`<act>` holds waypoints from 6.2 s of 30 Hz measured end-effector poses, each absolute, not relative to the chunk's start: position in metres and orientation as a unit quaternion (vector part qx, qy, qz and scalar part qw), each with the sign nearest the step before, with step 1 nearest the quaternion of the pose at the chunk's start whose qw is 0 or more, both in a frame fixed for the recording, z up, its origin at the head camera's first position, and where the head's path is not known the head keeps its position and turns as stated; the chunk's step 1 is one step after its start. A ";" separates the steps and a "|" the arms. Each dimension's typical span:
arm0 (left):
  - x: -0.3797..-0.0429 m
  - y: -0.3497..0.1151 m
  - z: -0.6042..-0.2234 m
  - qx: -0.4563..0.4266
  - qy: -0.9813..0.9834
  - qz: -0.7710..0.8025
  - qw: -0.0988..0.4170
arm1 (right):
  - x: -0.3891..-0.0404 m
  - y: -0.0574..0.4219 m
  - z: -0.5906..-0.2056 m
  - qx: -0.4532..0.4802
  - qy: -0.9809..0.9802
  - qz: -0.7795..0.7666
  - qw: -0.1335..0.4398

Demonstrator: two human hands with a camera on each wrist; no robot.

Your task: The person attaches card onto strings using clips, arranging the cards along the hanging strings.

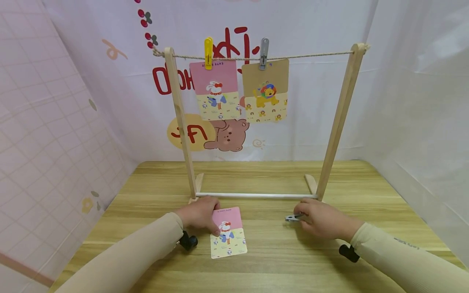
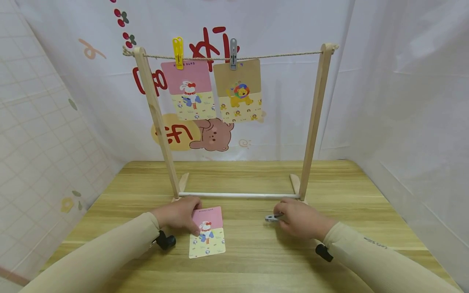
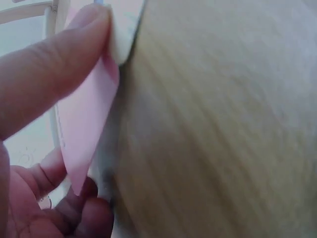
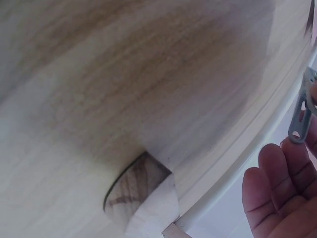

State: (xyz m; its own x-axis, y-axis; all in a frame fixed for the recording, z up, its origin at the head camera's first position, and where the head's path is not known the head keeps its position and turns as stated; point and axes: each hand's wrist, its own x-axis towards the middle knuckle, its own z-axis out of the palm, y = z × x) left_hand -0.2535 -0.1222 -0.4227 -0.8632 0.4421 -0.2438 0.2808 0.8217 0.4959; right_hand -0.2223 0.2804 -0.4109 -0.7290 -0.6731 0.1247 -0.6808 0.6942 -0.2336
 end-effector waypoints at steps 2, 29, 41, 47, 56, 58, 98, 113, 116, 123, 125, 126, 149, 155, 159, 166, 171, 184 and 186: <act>-0.253 -0.123 -0.422 0.190 0.929 0.257 0.187 | -0.222 0.280 -0.411 0.361 -0.921 0.145 0.014; -0.254 -0.112 -0.410 0.185 0.839 0.488 0.152 | -0.219 0.276 -0.407 0.321 -0.915 0.224 0.100; -0.254 -0.101 -0.403 0.198 0.829 0.516 0.080 | -0.219 0.270 -0.400 0.319 -0.891 0.290 0.146; -0.253 -0.098 -0.395 0.213 0.829 0.514 0.060 | -0.222 0.271 -0.393 0.317 -0.887 0.291 0.167; -0.254 -0.091 -0.381 0.224 0.834 0.503 0.025 | -0.223 0.271 -0.380 0.315 -0.889 0.270 0.194; -0.255 -0.089 -0.378 0.228 0.832 0.505 0.019 | -0.224 0.271 -0.378 0.317 -0.888 0.263 0.204; -0.274 -0.058 -0.336 0.258 0.832 0.482 -0.092 | -0.227 0.268 -0.329 0.333 -0.854 0.238 0.321; -0.282 -0.032 -0.317 0.287 0.825 0.469 -0.133 | -0.232 0.270 -0.312 0.331 -0.837 0.230 0.370; -0.284 -0.026 -0.311 0.295 0.822 0.467 -0.142 | -0.233 0.271 -0.307 0.335 -0.831 0.231 0.378; -0.288 -0.013 -0.297 0.311 0.815 0.461 -0.162 | -0.233 0.273 -0.297 0.340 -0.823 0.227 0.394; -0.289 -0.010 -0.293 0.312 0.815 0.461 -0.163 | -0.233 0.274 -0.293 0.337 -0.823 0.228 0.396; -0.289 -0.008 -0.292 0.312 0.815 0.460 -0.164 | -0.232 0.274 -0.292 0.335 -0.823 0.229 0.397; -0.291 0.018 -0.250 0.324 0.787 0.497 -0.166 | -0.225 0.280 -0.250 0.306 -0.812 0.214 0.449; -0.284 0.020 -0.246 0.303 0.791 0.514 -0.135 | -0.223 0.281 -0.244 0.290 -0.814 0.217 0.454; -0.281 0.021 -0.246 0.296 0.794 0.516 -0.127 | -0.222 0.282 -0.241 0.284 -0.814 0.221 0.456; -0.282 0.025 -0.232 0.312 0.779 0.525 -0.142 | -0.220 0.282 -0.234 0.270 -0.810 0.249 0.458; -0.282 0.032 -0.217 0.315 0.770 0.537 -0.138 | -0.219 0.281 -0.225 0.267 -0.800 0.259 0.471; -0.289 0.052 -0.186 0.293 0.787 0.517 -0.167 | -0.224 0.283 -0.193 0.266 -0.786 0.223 0.511; -0.289 0.054 -0.184 0.294 0.786 0.517 -0.168 | -0.226 0.282 -0.189 0.265 -0.783 0.220 0.518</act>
State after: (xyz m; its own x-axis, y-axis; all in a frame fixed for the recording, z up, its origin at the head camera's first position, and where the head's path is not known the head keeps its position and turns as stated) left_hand -0.2893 0.0543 -0.1835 -0.7706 0.2888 0.5681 0.6360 0.2935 0.7137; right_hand -0.2256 0.2825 -0.1886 -0.3240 -0.1867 0.9274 -0.6423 0.7631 -0.0708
